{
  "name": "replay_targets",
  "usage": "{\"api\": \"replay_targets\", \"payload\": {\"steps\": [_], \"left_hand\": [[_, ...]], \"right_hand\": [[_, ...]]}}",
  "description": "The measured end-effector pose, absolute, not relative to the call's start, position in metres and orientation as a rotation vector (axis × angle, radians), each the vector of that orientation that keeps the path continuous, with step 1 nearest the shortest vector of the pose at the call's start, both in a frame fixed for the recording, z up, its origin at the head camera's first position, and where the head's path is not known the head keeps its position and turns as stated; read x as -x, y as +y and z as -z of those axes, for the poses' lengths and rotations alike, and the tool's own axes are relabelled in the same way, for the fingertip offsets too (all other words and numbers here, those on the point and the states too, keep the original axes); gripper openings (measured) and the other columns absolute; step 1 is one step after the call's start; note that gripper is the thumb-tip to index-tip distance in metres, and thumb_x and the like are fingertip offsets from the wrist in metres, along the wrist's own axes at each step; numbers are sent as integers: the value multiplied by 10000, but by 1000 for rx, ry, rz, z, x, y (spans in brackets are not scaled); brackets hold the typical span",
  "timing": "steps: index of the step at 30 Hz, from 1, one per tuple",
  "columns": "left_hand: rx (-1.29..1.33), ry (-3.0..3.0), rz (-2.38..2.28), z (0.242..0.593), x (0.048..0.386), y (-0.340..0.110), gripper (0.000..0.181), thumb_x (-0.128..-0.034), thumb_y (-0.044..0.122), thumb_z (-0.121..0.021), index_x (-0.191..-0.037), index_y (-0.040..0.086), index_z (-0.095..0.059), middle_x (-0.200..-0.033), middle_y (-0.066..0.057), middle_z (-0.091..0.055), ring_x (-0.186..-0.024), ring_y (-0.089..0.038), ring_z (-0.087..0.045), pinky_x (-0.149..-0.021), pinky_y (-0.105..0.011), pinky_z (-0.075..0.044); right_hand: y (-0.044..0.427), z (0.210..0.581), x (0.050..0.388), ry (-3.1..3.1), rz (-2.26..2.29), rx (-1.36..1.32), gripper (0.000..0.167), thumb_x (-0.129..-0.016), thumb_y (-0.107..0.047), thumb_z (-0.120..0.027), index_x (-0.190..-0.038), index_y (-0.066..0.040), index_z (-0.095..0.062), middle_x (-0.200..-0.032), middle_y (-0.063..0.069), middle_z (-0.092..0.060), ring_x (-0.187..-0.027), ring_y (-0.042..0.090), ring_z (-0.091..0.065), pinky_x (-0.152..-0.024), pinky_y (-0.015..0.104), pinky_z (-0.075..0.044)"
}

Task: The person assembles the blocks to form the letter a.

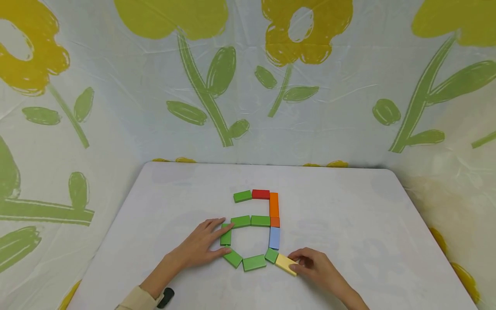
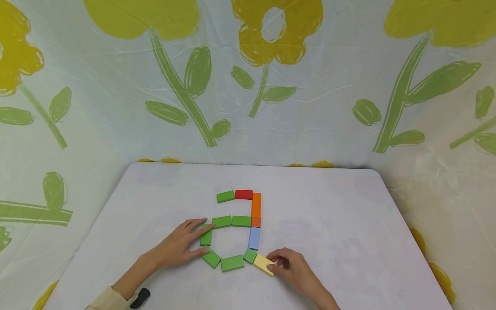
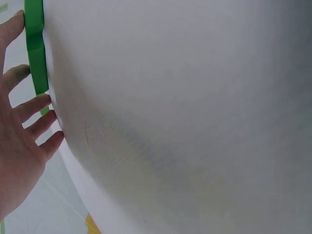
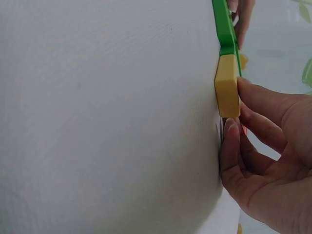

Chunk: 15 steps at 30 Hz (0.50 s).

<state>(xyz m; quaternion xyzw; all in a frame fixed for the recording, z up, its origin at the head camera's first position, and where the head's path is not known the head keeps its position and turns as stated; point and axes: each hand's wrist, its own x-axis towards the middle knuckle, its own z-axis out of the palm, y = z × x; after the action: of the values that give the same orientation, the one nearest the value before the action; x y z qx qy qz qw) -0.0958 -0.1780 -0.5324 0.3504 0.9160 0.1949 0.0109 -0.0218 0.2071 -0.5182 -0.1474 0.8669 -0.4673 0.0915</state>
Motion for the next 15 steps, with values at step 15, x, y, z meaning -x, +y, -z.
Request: {"api": "replay_targets", "payload": {"steps": [15], "left_hand": [[-1035,2806,-629,532,98,-179,735,-977,635,-576,-1593,271,-407,-1591,-106,-411,-1422,-326,-406,-1139,-554,-371]], "right_hand": [[218,520,29,2680,1354,405,144,-978,-180,-723,-1098,-105,-744,-963,-81,-690,-819,26,-593,-725,220,-555]]}}
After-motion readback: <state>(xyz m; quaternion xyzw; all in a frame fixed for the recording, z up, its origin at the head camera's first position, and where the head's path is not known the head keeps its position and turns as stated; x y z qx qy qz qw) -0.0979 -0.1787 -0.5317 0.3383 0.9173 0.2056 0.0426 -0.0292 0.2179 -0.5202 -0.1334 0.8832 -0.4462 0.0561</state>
